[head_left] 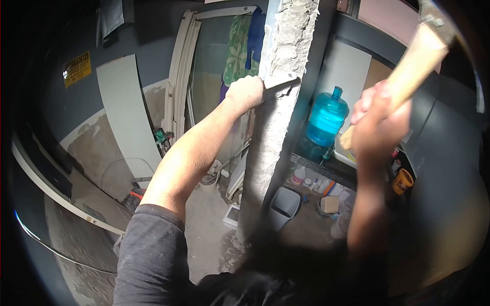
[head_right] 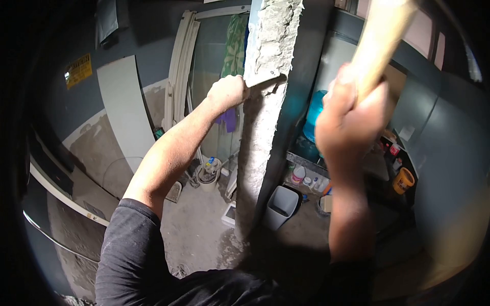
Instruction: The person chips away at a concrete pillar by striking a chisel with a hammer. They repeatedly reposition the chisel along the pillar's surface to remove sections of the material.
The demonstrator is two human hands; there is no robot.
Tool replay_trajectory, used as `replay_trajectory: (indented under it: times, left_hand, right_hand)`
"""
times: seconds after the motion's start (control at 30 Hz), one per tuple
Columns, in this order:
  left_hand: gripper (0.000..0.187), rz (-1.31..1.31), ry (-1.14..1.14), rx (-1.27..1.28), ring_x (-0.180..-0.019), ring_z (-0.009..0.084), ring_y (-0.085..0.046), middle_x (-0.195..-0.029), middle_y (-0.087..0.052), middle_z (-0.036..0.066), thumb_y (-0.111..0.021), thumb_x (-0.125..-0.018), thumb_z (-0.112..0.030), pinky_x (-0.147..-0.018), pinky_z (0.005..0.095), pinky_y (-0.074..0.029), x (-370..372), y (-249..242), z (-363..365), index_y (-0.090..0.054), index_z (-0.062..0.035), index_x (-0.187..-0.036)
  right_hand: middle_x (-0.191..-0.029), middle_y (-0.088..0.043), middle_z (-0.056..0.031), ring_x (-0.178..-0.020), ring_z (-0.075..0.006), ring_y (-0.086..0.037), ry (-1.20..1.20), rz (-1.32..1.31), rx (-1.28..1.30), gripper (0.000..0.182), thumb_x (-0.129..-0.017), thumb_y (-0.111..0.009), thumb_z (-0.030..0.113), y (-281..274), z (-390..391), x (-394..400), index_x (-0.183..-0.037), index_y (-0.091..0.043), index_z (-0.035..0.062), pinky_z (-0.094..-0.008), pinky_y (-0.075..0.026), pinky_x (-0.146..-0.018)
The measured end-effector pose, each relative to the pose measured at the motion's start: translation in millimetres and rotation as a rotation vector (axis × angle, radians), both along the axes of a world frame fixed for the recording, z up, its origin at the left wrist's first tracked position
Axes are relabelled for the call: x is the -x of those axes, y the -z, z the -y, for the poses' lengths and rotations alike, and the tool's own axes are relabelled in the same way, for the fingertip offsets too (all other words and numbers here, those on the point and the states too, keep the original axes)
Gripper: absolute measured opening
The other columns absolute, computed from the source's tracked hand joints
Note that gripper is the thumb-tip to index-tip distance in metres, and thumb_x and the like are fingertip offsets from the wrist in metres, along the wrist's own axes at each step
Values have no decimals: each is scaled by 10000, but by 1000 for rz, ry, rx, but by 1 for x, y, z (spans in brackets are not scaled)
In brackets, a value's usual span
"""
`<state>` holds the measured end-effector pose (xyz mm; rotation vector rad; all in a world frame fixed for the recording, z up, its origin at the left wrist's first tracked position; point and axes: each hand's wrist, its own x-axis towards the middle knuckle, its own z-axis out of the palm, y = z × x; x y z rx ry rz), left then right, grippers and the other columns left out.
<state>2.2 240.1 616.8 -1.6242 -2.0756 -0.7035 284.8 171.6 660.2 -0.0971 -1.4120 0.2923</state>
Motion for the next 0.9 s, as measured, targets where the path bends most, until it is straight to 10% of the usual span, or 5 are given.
replay_trajectory:
  times: [0.17, 0.6, 0.67, 0.7, 0.9]
  left_hand:
    - [341, 23, 0, -37, -891, 406, -712, -915, -711, 259, -547, -900, -276, -806, 481, -577, -1, 6, -1, -701, 28, -911]
    - [347, 32, -35, -8, -920, 403, -708, -958, -717, 244, -551, -907, -293, -826, 477, -573, 1, 1, -2, -719, 6, -958]
    - [338, 33, -30, -23, -923, 403, -708, -959, -718, 244, -557, -901, -282, -826, 476, -573, -1, 1, 0, -721, 9, -949]
    - [329, 37, -16, -48, -925, 403, -708, -961, -718, 244, -562, -897, -273, -825, 475, -574, -1, 4, 0, -722, 11, -944]
    - [215, 30, -62, 21, -1005, 358, -706, -1043, -712, 230, -569, -871, -90, -883, 444, -564, -3, 15, 2, -682, 5, -1027]
  right_hand:
    - [-760, -647, -295, -798, -488, -657, 402, 691, 238, 258, -985, -595, 225, 92, -87, 21, -970, -449, 13, -547, -508, -614]
    - [-724, -531, -30, -586, -105, -536, -75, -36, 53, 184, -999, -580, 163, 28, -20, 16, -1062, -494, 13, -244, -437, -484]
    - [-722, -595, -183, -606, -340, -626, 383, 211, -214, 247, -986, -589, 215, 79, -78, 26, -1021, -512, -17, -430, -500, -556]
    - [-789, -629, -298, -763, -486, -650, 379, 579, 220, 315, -994, -571, 274, 92, -75, 23, -1022, -528, -37, -529, -501, -654]
    - [-824, -657, -277, -819, -467, -660, 471, 642, 512, 265, -1003, -563, 265, 150, -73, 1, -993, -562, 0, -504, -502, -693]
